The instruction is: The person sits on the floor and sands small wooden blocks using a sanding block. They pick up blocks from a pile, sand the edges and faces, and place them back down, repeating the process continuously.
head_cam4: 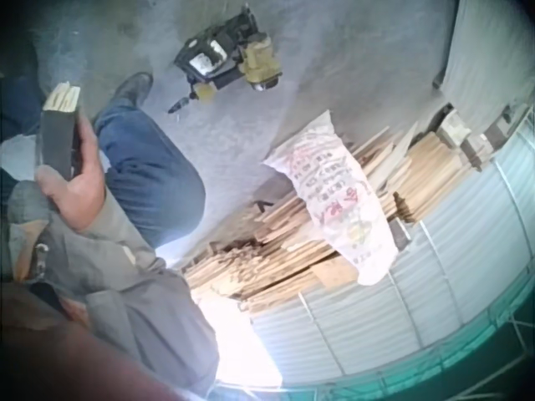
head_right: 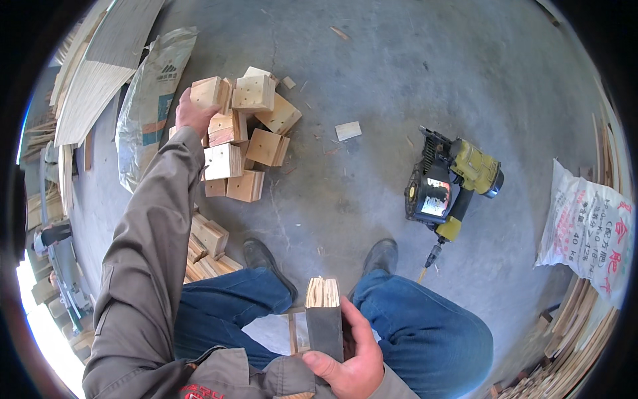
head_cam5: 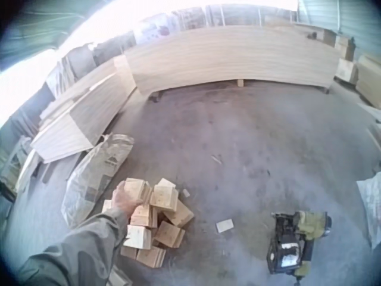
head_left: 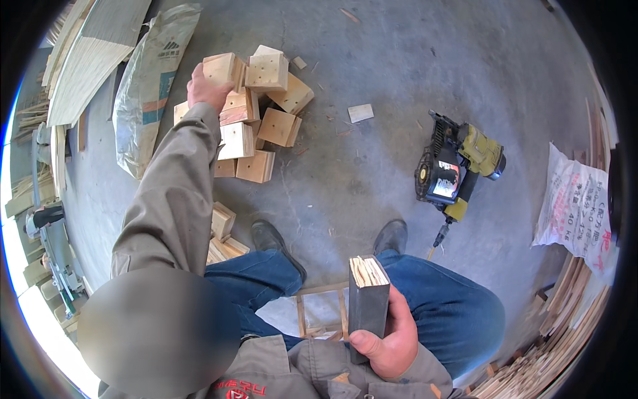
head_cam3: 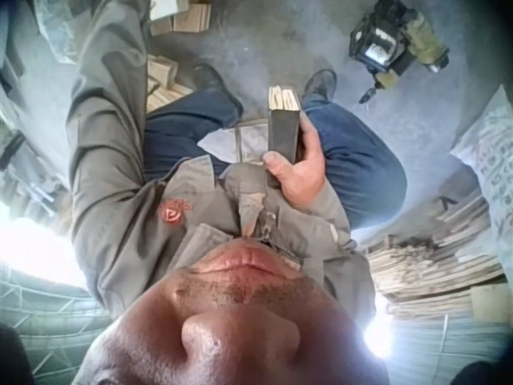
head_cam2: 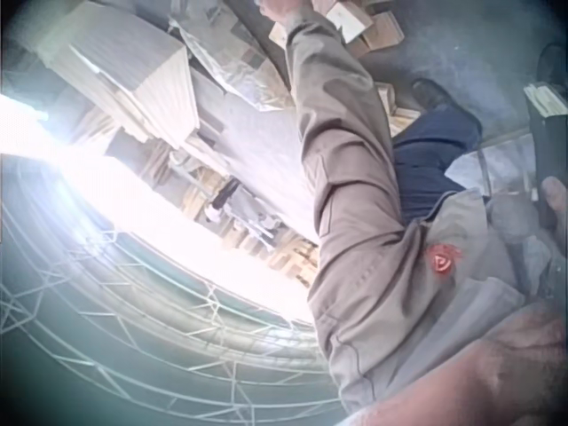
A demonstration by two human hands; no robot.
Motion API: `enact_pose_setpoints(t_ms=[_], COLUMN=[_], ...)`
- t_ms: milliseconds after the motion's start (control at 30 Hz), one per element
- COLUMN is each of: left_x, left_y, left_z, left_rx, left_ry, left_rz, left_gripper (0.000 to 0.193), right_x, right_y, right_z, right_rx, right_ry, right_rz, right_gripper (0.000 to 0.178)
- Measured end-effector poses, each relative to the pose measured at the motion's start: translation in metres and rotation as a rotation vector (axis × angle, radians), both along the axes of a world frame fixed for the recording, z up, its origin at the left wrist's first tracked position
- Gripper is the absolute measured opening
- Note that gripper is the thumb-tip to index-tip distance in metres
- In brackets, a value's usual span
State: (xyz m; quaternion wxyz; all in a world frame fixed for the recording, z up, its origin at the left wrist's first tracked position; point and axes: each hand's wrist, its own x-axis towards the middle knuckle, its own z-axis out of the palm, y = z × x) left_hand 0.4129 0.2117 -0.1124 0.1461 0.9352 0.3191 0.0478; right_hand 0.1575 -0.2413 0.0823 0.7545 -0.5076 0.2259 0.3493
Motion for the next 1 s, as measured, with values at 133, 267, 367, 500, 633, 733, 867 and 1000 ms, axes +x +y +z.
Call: enact_pose_setpoints(t_ms=[133,267,367,500,633,733,867,1000], left_x=[-0.031,-0.065,-0.111,-0.177,-0.25,-0.309,-0.372,-0.411], left_y=[0.032,0.01,-0.016,-0.071,-0.128,-0.169,-0.21,-0.237], left_z=[0.0,0.043,0.08,0.129,0.175,0.194,0.2,0.179], left_rx=[-0.048,-0.86,-1.116,-1.459,-1.699,-1.864,-2.043,-2.092], left_ry=[-0.202,-0.374,-0.454,-0.483,-0.464,-0.451,-0.427,-0.387], left_rz=[0.005,0.345,0.417,0.467,0.427,0.36,0.378,0.335], left_gripper=[0.098,0.071,0.04,0.048,0.062,0.072,0.069,0.071], right_x=[-0.007,-0.026,-0.038,-0.053,-0.064,-0.071,-0.078,-0.095], right_y=[-0.004,-0.013,-0.013,-0.016,-0.018,-0.02,-0.02,-0.023], right_z=[0.008,0.001,0.007,-0.004,-0.016,-0.036,-0.042,-0.036], right_rx=[-0.006,0.061,0.051,0.013,0.012,-0.069,-0.061,-0.036], right_ry=[-0.06,-0.196,-0.275,-0.373,-0.471,-0.551,-0.579,-0.625], right_rz=[0.05,0.11,0.115,0.077,-0.022,-0.064,-0.092,-0.117], right_gripper=[0.097,0.098,0.095,0.089,0.087,0.085,0.082,0.077])
